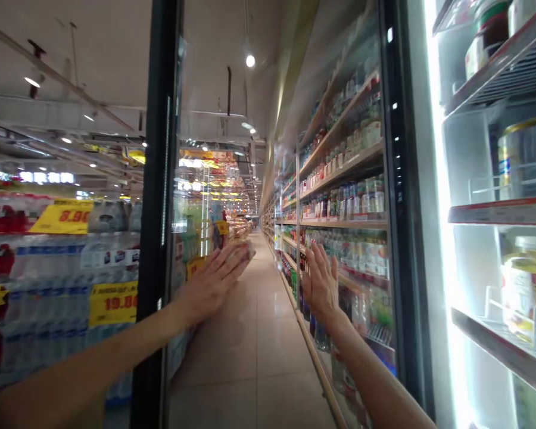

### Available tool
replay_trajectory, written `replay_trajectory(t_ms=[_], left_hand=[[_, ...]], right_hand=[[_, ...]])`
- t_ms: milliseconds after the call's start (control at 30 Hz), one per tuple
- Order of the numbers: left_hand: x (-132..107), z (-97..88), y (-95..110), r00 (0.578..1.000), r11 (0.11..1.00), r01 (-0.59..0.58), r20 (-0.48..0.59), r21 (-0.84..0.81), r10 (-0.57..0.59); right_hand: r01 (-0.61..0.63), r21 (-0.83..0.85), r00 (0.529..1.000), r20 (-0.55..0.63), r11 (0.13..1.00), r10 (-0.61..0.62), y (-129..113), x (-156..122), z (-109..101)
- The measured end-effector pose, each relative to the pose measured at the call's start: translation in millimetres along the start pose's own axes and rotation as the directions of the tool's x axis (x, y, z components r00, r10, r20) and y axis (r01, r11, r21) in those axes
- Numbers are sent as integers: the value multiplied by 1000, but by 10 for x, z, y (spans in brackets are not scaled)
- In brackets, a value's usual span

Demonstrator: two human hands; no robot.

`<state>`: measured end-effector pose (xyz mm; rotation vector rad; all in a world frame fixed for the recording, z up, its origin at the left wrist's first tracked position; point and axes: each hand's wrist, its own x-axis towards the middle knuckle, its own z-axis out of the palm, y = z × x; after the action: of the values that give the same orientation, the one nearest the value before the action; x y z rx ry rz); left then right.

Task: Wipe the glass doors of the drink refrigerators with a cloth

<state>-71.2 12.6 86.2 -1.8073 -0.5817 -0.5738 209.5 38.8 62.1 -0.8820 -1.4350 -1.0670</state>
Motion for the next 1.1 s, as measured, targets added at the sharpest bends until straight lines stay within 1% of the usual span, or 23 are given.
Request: replay_trajectory(t_ms=[33, 67, 133, 167, 200, 233, 300, 333, 367, 400, 467, 500, 533, 567, 633, 700, 767, 833, 867, 900, 967, 1033, 1100], left_hand=[[64, 10, 13, 1000, 1000, 2, -8, -9, -2], [112, 24, 42, 996, 996, -84, -8, -30, 84], [182, 58, 122, 935, 931, -354, 6, -91, 356], [222, 73, 155, 902, 897, -428, 17, -115, 432], [273, 85, 177, 900, 895, -429, 24, -122, 435], [334, 93, 191, 930, 926, -361, 26, -114, 366], [462, 107, 219, 994, 991, -112, 1, -67, 113], [511, 119, 247, 999, 998, -40, -26, -51, 38], [542, 135, 290, 998, 998, -42, -48, -48, 39], [555, 154, 346, 991, 991, -123, -62, -56, 119], [555, 199, 463, 922, 918, -386, -67, -94, 381], [562, 218, 507, 881, 873, -474, -65, -113, 470], [582, 233, 537, 867, 858, -498, -58, -125, 495], [616, 243, 554, 887, 878, -461, -49, -128, 459], [704, 255, 573, 963, 957, -268, -40, -114, 265], [767, 269, 622, 988, 983, -152, -45, -107, 148], [785, 289, 707, 968, 960, -250, -46, -128, 246], [808, 304, 774, 919, 906, -394, -44, -154, 392], [841, 305, 785, 910, 896, -414, -40, -161, 413], [891, 301, 781, 923, 909, -384, -36, -161, 383], [1011, 290, 759, 974, 962, -228, -27, -150, 226], [1087, 294, 780, 993, 982, -119, -20, -144, 117], [1075, 329, 870, 974, 960, -225, -23, -168, 224]], right_hand=[[1, -4, 1000, 4, 1000, -1, 21, -22, -11], [4, -9, 1000, 15, 1000, -4, 41, -47, -21], [8, -22, 999, 51, 1000, -7, 77, -106, -35], [8, -29, 998, 65, 1000, -6, 94, -137, -40], [4, -37, 997, 72, 999, -2, 111, -167, -45], [-3, -44, 997, 71, 999, 6, 129, -197, -52], [-21, -60, 998, 49, 998, 24, 173, -256, -73], [-29, -68, 999, 40, 997, 32, 199, -286, -89], [-34, -75, 999, 38, 997, 37, 227, -318, -107], [-37, -81, 998, 46, 996, 41, 259, -353, -126], [-37, -95, 995, 86, 995, 45, 326, -426, -162], [-37, -103, 993, 109, 994, 49, 360, -464, -177], [-40, -112, 991, 125, 993, 54, 392, -499, -189], [-44, -123, 989, 132, 991, 60, 422, -530, -199], [-55, -143, 990, 121, 988, 73, 470, -578, -212], [-64, -152, 991, 106, 986, 80, 498, -604, -223], [-62, -152, 992, 102, 986, 78, 511, -616, -236], [-59, -147, 991, 109, 987, 75, 517, -623, -253], [-60, -147, 991, 112, 987, 77, 520, -627, -264], [-65, -148, 990, 111, 987, 82, 524, -630, -276], [-85, -152, 989, 107, 985, 101, 539, -640, -304], [-103, -158, 988, 102, 982, 120, 567, -654, -333], [-108, -163, 985, 114, 981, 127, 609, -675, -360]])
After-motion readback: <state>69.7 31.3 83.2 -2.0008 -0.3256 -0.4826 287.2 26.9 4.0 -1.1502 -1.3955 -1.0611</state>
